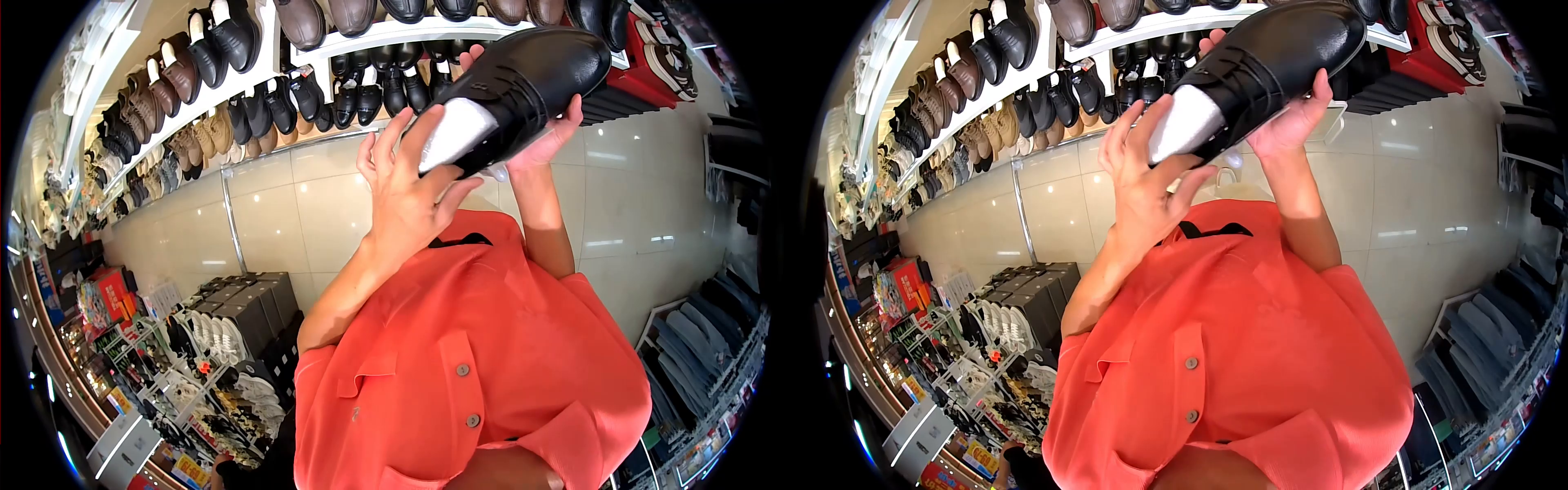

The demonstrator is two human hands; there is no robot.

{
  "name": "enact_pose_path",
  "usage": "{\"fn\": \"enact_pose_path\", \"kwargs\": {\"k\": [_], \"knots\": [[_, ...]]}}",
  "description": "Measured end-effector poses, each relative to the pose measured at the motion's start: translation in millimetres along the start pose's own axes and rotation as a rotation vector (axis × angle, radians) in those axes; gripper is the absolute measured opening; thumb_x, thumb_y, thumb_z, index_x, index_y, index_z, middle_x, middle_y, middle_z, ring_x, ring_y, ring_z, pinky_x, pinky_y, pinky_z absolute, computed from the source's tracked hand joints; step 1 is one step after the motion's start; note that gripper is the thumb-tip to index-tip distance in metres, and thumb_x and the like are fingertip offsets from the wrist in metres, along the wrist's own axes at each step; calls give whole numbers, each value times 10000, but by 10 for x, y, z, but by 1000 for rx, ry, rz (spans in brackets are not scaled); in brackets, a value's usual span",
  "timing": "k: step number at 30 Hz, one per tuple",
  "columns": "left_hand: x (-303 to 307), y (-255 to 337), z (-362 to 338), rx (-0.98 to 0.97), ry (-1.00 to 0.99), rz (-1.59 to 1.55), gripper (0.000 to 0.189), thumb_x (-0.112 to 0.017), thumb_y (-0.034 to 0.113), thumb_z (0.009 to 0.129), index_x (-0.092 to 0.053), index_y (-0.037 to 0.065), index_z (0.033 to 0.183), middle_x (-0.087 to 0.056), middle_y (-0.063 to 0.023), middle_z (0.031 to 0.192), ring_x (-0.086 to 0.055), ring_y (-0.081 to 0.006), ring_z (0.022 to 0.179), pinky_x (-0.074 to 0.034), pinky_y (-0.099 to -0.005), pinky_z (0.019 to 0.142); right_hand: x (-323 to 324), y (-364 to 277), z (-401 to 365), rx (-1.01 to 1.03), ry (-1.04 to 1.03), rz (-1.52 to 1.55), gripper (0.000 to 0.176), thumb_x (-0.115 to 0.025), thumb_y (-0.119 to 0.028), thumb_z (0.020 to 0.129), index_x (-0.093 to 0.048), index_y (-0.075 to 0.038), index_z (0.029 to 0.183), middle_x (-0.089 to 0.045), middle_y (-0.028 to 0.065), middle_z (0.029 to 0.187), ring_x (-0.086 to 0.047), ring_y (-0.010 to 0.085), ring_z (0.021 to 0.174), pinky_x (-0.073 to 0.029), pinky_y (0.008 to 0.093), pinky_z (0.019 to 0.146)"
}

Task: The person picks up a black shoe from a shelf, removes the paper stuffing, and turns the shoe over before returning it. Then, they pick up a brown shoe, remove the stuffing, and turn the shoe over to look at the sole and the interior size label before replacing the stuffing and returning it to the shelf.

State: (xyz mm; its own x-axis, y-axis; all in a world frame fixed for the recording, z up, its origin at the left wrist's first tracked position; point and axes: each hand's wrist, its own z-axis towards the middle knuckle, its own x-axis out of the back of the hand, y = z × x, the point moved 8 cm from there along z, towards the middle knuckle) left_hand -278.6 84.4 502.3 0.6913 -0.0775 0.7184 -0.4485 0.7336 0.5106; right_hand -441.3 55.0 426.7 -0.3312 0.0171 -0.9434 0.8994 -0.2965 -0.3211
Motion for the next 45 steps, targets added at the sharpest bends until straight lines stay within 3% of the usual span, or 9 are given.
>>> {"fn": "enact_pose_path", "kwargs": {"k": [4, 8, 16, 35, 37, 38, 41, 42, 45], "knots": [[53, -95, 31, -56, 68, -24, 132, -804, 111, 653, -714, 58, 733, -551, -139, 1312, -558, -353, 1135, -549, -361, 812, -50, -33, -14, 35, -28, -75, 1056, -568, -685, 734, -226, -9, 1471, -256, 310, 1475, -207, 464, 1398, -216, 551, 1142], [106, -97, 49, -47, 89, -23, 130, -805, 98, 651, -690, 45, 682, -561, -141, 1300, -563, -348, 1133, -541, -372, 825, -90, -22, -11, 57, -103, 22, 1014, -509, -706, 763, -240, -26, 1465, -322, 317, 1437, -290, 469, 1362, -280, 537, 1121], [181, -334, 71, 305, 7, -240, 455, -845, 106, 662, -608, 24, 1042, -590, -173, 1199, -614, -335, 1038, -521, -372, 809, -115, -29, 4, 44, -150, -40, 1023, -496, -710, 766, -217, -24, 1472, -311, 318, 1442, -281, 475, 1364, -285, 547, 1115], [-38, -453, -91, 150, -79, 133, 426, -831, 181, 684, -632, 7, 1018, -634, -104, 794, -606, -289, 748, -479, -376, 701, -2, -15, -88, 92, -44, -291, 980, -601, -576, 771, -230, 32, 1445, -349, 303, 1427, -338, 421, 1350, -325, 504, 1106], [-104, -465, -138, 184, -117, 96, 412, -827, 165, 693, -626, 10, 1018, -643, -105, 811, -613, -278, 749, -481, -367, 707, 98, 8, -95, 80, -54, -343, 923, -609, -534, 789, -264, 35, 1428, -399, 284, 1396, -412, 386, 1304, -356, 481, 1088], [-156, -513, -157, 241, -144, 75, 398, -822, 149, 703, -621, 13, 1019, -651, -106, 827, -621, -267, 751, -483, -359, 713, 123, 30, -123, 92, -30, -139, 693, -633, -360, 826, -387, 23, 1349, -526, 222, 1287, -542, 304, 1180, -431, 425, 1025], [-344, -699, -225, 367, -235, -111, 410, -800, 92, 710, -594, 37, 1060, -638, -109, 814, -584, -281, 776, -459, -376, 715, 446, 105, -197, 78, 100, -118, 514, -615, -234, 865, -467, -23, 1310, -573, 108, 1260, -547, 243, 1164, -408, 401, 1035], [-400, -807, -246, 464, -281, -131, 390, -815, 122, 719, -593, 27, 1025, -652, -70, 844, -569, -174, 724, -459, -299, 692, 488, 135, -203, 55, 124, -94, 444, -599, -183, 880, -498, -44, 1289, -584, 66, 1248, -549, 218, 1157, -399, 398, 1038], [-412, -907, -228, 469, -317, -241, 424, -826, 115, 692, -605, 41, 1047, -641, -34, 839, -506, -139, 719, -435, -272, 678, 541, 179, -250, 32, 156, -226, 647, -600, -330, 865, -386, 10, 1372, -495, 207, 1349, -499, 312, 1236, -371, 431, 1072]]}}
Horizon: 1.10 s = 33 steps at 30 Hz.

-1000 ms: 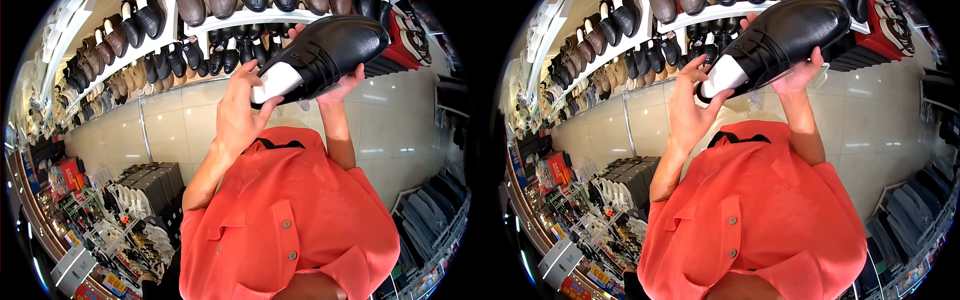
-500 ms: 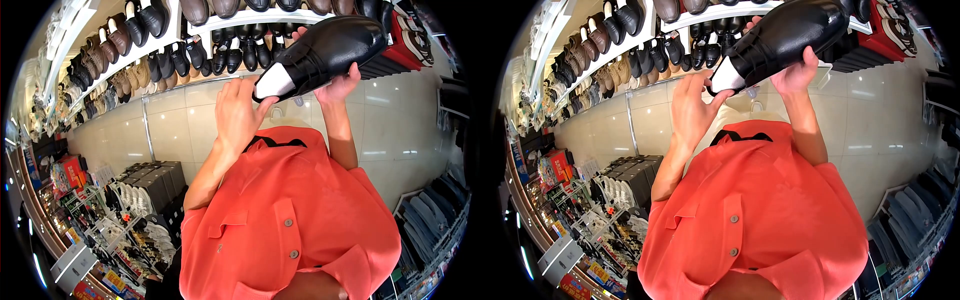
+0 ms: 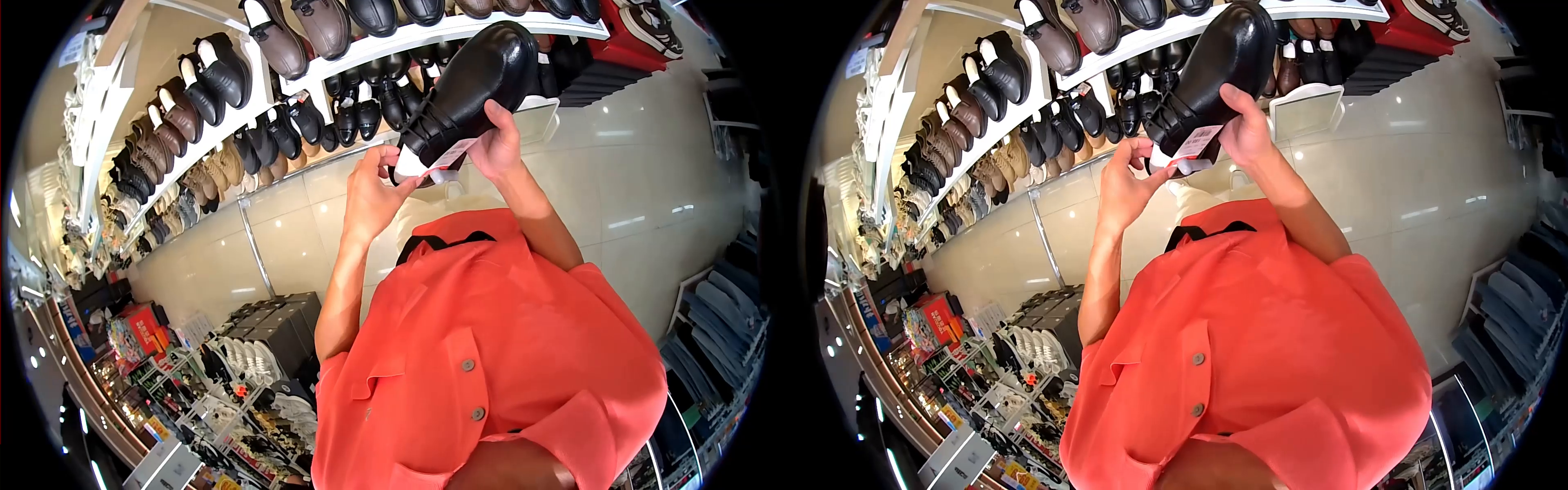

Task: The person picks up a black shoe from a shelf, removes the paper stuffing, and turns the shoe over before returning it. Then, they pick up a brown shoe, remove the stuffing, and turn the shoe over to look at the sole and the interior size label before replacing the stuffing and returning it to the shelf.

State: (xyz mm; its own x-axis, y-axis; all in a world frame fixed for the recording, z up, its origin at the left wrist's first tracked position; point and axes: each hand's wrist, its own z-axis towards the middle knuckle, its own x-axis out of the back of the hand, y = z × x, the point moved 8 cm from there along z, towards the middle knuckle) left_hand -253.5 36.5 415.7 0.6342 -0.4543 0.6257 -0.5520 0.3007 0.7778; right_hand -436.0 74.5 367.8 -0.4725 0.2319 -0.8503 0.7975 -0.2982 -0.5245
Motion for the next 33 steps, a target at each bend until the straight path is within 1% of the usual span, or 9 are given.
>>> {"fn": "enact_pose_path", "kwargs": {"k": [6, 9, 12, 15, 22, 26, 29, 32, 33], "knots": [[140, 120, -53, -52, -7, 74, 405, -844, 167, 658, -666, 26, 993, -630, -15, 814, -471, -121, 706, -416, -264, 652, -42, 22, 39, -57, -31, -67, 660, -624, -348, 848, -402, 14, 1354, -522, 179, 1327, -526, 275, 1210, -400, 403, 1049], [122, 120, -100, 85, -89, 119, 396, -847, 192, 668, -658, 15, 968, -586, -17, 744, -458, -131, 622, -410, -270, 576, -123, 81, 20, -73, -19, -102, 694, -673, -332, 802, -412, 11, 1345, -543, 158, 1289, -537, 263, 1190, -410, 394, 1042], [-1, 0, -127, 172, -155, 173, 401, -812, 138, 700, -581, 0, 996, -603, -81, 698, -539, -171, 545, -437, -307, 511, -216, 133, 13, -86, -53, 39, 558, -718, -162, 749, -517, -12, 1248, -613, 91, 1121, -613, 218, 1006, -496, 364, 920], [-202, -247, -183, 116, -165, -158, 447, -763, 92, 779, -361, 40, 967, -521, -19, 649, -386, -55, 517, -333, -244, 459, -74, 239, 43, -142, 33, 87, 598, -744, -156, 724, -509, -4, 1251, -612, 91, 1116, -614, 218, 993, -505, 366, 918], [-296, -394, -168, 117, -195, -296, 417, -749, 55, 759, -501, 15, 1092, -477, 52, 645, -345, -32, 534, -291, -210, 477, -144, 160, 42, -111, 13, -182, 653, -774, -287, 699, -536, -2, 1236, -603, 70, 1066, -583, 173, 941, -480, 319, 863], [-417, -598, -231, 215, -339, -111, 297, -764, 68, 714, -616, 19, 967, -439, 72, 635, -312, -25, 554, -295, -211, 487, -180, 314, -14, -131, -124, -269, 665, -767, -300, 711, -539, 11, 1252, -611, 78, 1088, -558, 159, 1006, -455, 315, 898], [-536, -699, -304, 178, -317, -379, 444, -760, 97, 725, -535, 7, 1098, -485, 45, 659, -392, -50, 564, -355, -233, 503, -187, 326, -32, -196, -172, -354, 644, -766, -284, 715, -544, 10, 1243, -605, 70, 1092, -552, 154, 1002, -449, 315, 902], [-430, -424, -267, 100, -323, -223, 560, -749, 112, 748, -441, 14, 1205, -531, 6, 675, -454, -81, 561, -396, -257, 514, -36, 444, -14, -256, -68, -14, 632, -775, -241, 726, -530, 0, 1256, -606, 74, 1111, -570, 158, 1010, -464, 309, 900], [-418, -426, -289, 140, -385, -139, 621, -723, 69, 777, -408, 35, 1311, -551, 19, 838, -482, -68, 661, -410, -227, 571, -25, 424, -29, -254, -65, 5, 639, -772, -237, 733, -518, -1, 1269, -604, 76, 1119, -575, 163, 1011, -468, 310, 903]]}}
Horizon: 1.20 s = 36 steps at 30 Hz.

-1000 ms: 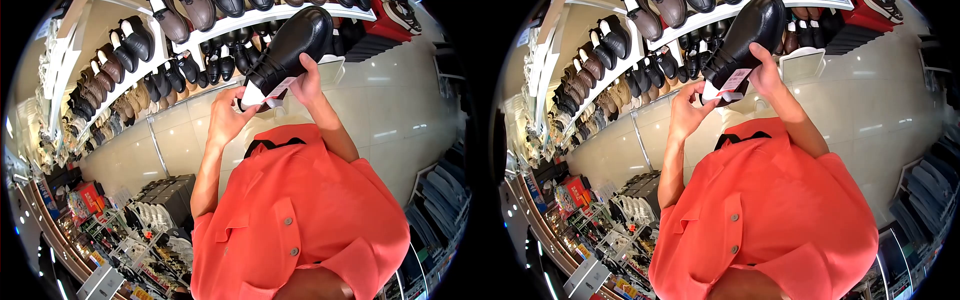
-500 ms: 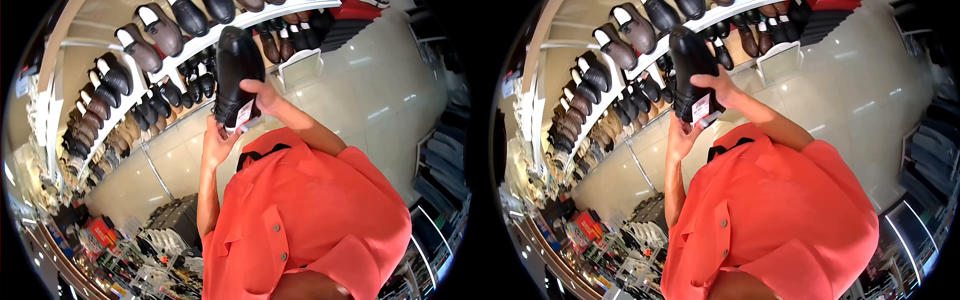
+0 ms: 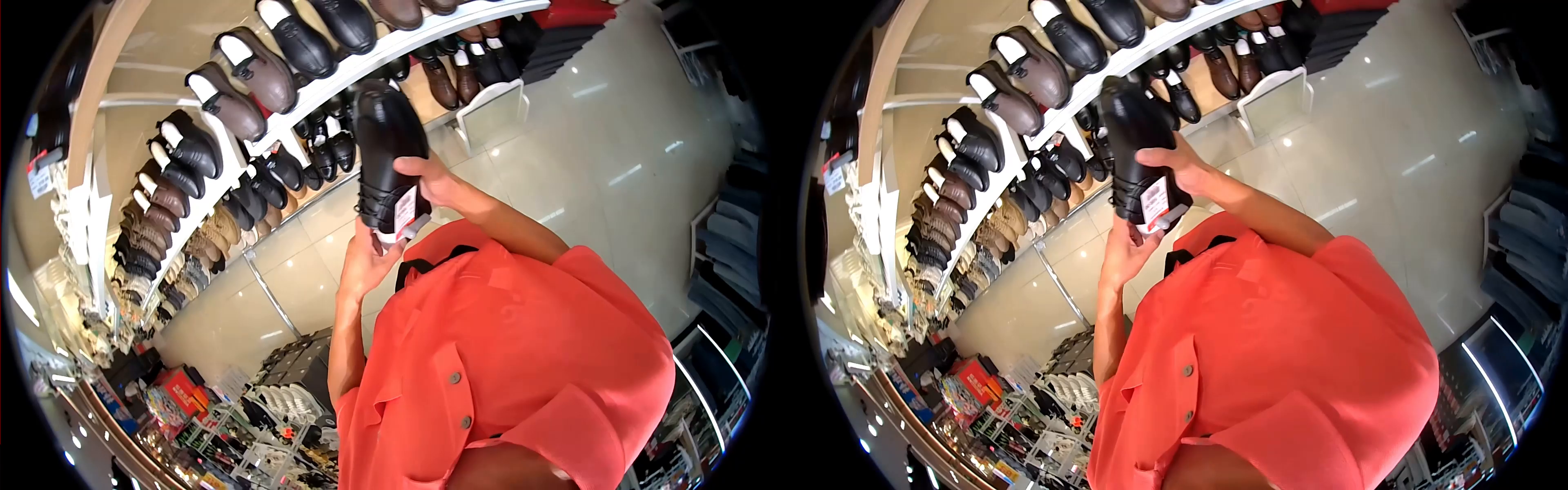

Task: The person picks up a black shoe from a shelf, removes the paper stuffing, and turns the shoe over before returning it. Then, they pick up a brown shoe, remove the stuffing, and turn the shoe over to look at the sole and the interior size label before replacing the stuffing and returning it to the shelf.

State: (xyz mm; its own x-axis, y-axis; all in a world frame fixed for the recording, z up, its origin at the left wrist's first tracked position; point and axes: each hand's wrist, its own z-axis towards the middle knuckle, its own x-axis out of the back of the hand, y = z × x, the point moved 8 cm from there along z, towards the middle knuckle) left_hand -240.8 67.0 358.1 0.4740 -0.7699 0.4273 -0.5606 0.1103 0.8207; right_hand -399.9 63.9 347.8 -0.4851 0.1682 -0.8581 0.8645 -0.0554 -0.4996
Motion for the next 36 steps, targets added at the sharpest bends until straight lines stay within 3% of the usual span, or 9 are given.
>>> {"fn": "enact_pose_path", "kwargs": {"k": [3, 7, 13, 15, 19, 22, 25, 27, 36], "knots": [[78, 206, -13, -60, -3, 199, 670, -752, 161, 760, -402, 31, 1316, -592, -54, 706, -524, -129, 576, -422, -279, 532, 45, -1, -8, 43, -3, -18, 649, -739, -242, 768, -466, -2, 1305, -588, 102, 1176, -593, 207, 1062, -484, 354, 943], [140, 302, 16, -115, 102, 168, 644, -750, 156, 749, -437, 24, 1296, -626, -83, 713, -536, -152, 542, -425, -283, 508, 86, 27, 26, 45, 8, -65, 711, -756, -240, 758, -425, -23, 1348, -544, 85, 1225, -525, 182, 1126, -433, 341, 980], [247, 478, -26, -232, 347, 206, 610, -723, 77, 717, -477, 2, 1270, -674, -173, 914, -687, -192, 816, -537, -300, 711, 131, -103, 115, 80, -16, 115, 718, -633, -423, 844, -386, 12, 1360, -523, 179, 1309, -555, 286, 1162, -453, 430, 999], [259, 557, -59, -202, 403, 280, 646, -729, 116, 677, -476, 45, 1267, -663, -231, 942, -682, -367, 815, -547, -393, 696, 108, -158, 115, 125, -23, 122, 762, -636, -441, 837, -349, 8, 1381, -511, 225, 1306, -543, 320, 1176, -450, 452, 1002], [262, 587, -160, -267, 504, 301, 644, -746, 109, 680, -477, 38, 1261, -679, -187, 943, -688, -299, 740, -545, -347, 666, 183, -169, 115, 160, 42, 106, 750, -596, -466, 857, -348, 9, 1382, -507, 226, 1312, -530, 323, 1192, -427, 459, 1027], [410, 427, -255, -298, 656, 89, 708, -778, 73, 677, -430, -3, 1289, -607, -161, 1177, -613, -132, 711, -491, -229, 583, 290, -234, 130, 183, 97, 102, 755, -549, -501, 875, -339, 12, 1388, -495, 235, 1324, -515, 331, 1211, -409, 465, 1044], [646, 225, -314, -228, 833, -688, 583, -633, 114, 814, -373, -20, 1319, -553, -196, 1247, -605, -133, 714, -473, -208, 527, 208, -327, 67, 162, 33, 130, 853, -484, -608, 866, -298, 17, 1416, -429, 257, 1382, -470, 360, 1256, -378, 501, 1068], [825, 176, -385, -327, 823, -852, 556, -568, 213, 857, -369, -3, 1329, -548, -209, 1247, -602, -133, 731, -457, -200, 500, 5, -378, -20, 101, -92, 190, 945, -469, -694, 827, -283, 11, 1429, -405, 257, 1399, -450, 356, 1275, -354, 532, 1082], [828, -34, -550, -251, 723, -964, 643, -544, 361, 888, -322, 33, 1395, -524, -217, 1270, -603, -160, 795, -485, -253, 585, -211, -382, -90, 31, -137, 486, 999, -443, -742, 804, -268, 3, 1445, -396, 278, 1395, -434, 383, 1287, -355, 568, 1066]]}}
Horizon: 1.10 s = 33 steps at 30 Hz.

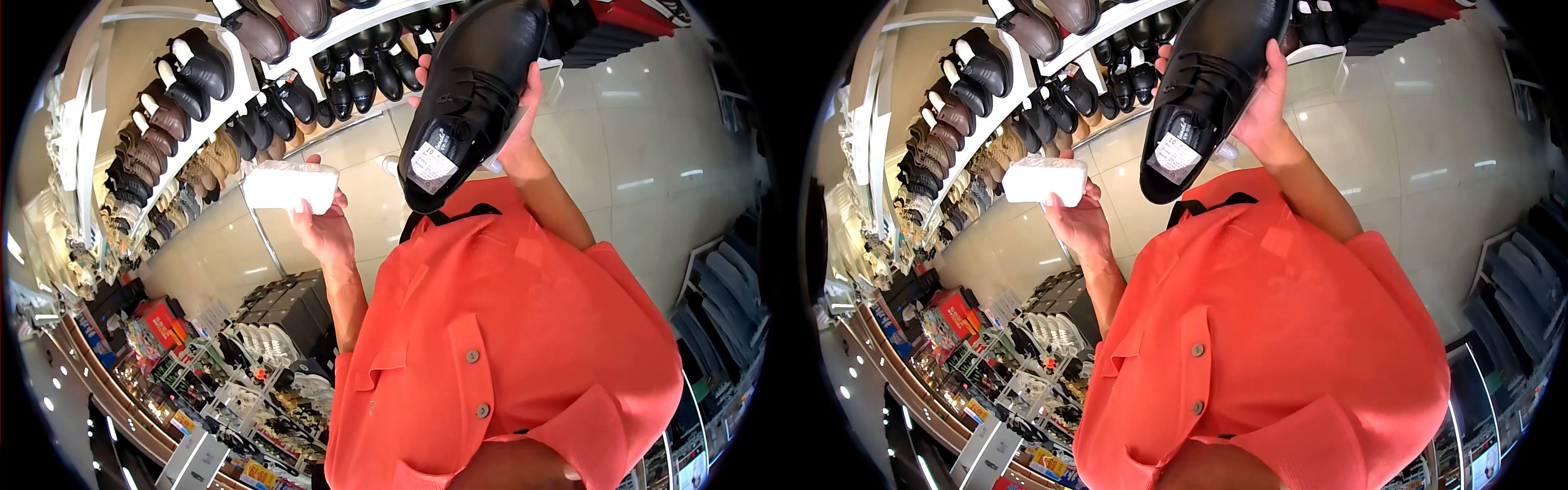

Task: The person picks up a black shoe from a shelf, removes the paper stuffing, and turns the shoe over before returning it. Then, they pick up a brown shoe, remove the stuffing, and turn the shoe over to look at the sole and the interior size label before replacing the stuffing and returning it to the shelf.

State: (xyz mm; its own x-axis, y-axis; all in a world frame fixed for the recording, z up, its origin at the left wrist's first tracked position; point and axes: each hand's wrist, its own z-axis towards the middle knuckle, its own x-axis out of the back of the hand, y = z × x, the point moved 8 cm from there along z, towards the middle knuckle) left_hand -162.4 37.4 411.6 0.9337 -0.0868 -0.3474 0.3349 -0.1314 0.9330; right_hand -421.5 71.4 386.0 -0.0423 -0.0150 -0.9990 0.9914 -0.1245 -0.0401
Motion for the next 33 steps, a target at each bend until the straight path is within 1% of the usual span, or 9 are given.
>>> {"fn": "enact_pose_path", "kwargs": {"k": [9, 11, 13, 17, 19, 21, 29, 31, 33], "knots": [[-42, -288, -120, 190, 3, 113, 562, -569, 293, 911, -363, 47, 1372, -556, -133, 1220, -612, -204, 1006, -536, -310, 705, -145, 174, 116, -247, -270, 90, 1139, -434, -836, 741, -178, -17, 1490, -370, 267, 1426, -433, 358, 1299, -327, 577, 1082], [30, -283, -28, 219, 52, 147, 524, -585, 269, 915, -392, 47, 1348, -565, -85, 1189, -606, -177, 985, -512, -286, 662, -115, 243, 38, -281, -114, 86, 1140, -450, -829, 740, -164, -23, 1495, -345, 284, 1438, -430, 372, 1297, -334, 573, 1077], [-112, -181, 122, 203, -17, 436, 572, -615, 284, 906, -368, 42, 1362, -568, -83, 1172, -595, -156, 957, -478, -263, 628, -129, 345, 29, -313, -92, 99, 1006, -445, -782, 786, -328, -13, 1423, -419, 303, 1375, -448, 429, 1266, -384, 603, 1021], [-331, -192, 358, 21, 2, 749, 626, -669, 351, 881, -371, -6, 1300, -548, -113, 1123, -555, -129, 906, -442, -241, 631, 83, 558, -32, -320, 109, -30, 1004, -473, -757, 797, -234, -74, 1493, -308, 274, 1469, -350, 469, 1330, -308, 629, 1059], [-497, -198, 408, -24, -71, 873, 555, -673, 330, 891, -460, -48, 1236, -556, -138, 1087, -571, -184, 930, -467, -314, 819, 240, 620, 2, -285, 121, -37, 941, -470, -739, 812, -273, -112, 1486, -353, 225, 1461, -345, 489, 1326, -290, 653, 1055], [-569, -161, 437, -233, -99, 1091, 535, -691, 321, 877, -506, -35, 1232, -571, -148, 1078, -572, -201, 958, -461, -323, 833, 317, 671, -9, -374, 129, 70, 889, -465, -716, 832, -309, -120, 1472, -419, 160, 1433, -348, 502, 1319, -300, 657, 1046], [-630, -196, 353, -310, -182, 1146, 484, -752, 230, 804, -578, 17, 1203, -572, -141, 1081, -551, -248, 982, -445, -351, 867, 380, 550, -30, -318, 107, -42, 757, -472, -647, 875, -398, -118, 1412, -524, 153, 1330, -592, 331, 1122, -395, 662, 976], [-585, -238, 372, -255, -143, 1166, 490, -778, 155, 762, -585, 27, 1194, -564, -139, 1074, -541, -268, 1005, -437, -360, 893, 368, 538, -56, -285, 139, -27, 675, -611, -537, 855, -523, -9, 1266, -644, 156, 1142, -667, 249, 975, -552, 390, 871], [-700, -138, 352, -530, -191, 1192, 487, -806, 180, 734, -628, 40, 1165, -580, -113, 1081, -535, -201, 878, -456, -332, 813, 274, 513, -82, -291, 130, -42, 662, -607, -531, 860, -525, -11, 1262, -646, 153, 1135, -668, 246, 969, -553, 388, 868]]}}
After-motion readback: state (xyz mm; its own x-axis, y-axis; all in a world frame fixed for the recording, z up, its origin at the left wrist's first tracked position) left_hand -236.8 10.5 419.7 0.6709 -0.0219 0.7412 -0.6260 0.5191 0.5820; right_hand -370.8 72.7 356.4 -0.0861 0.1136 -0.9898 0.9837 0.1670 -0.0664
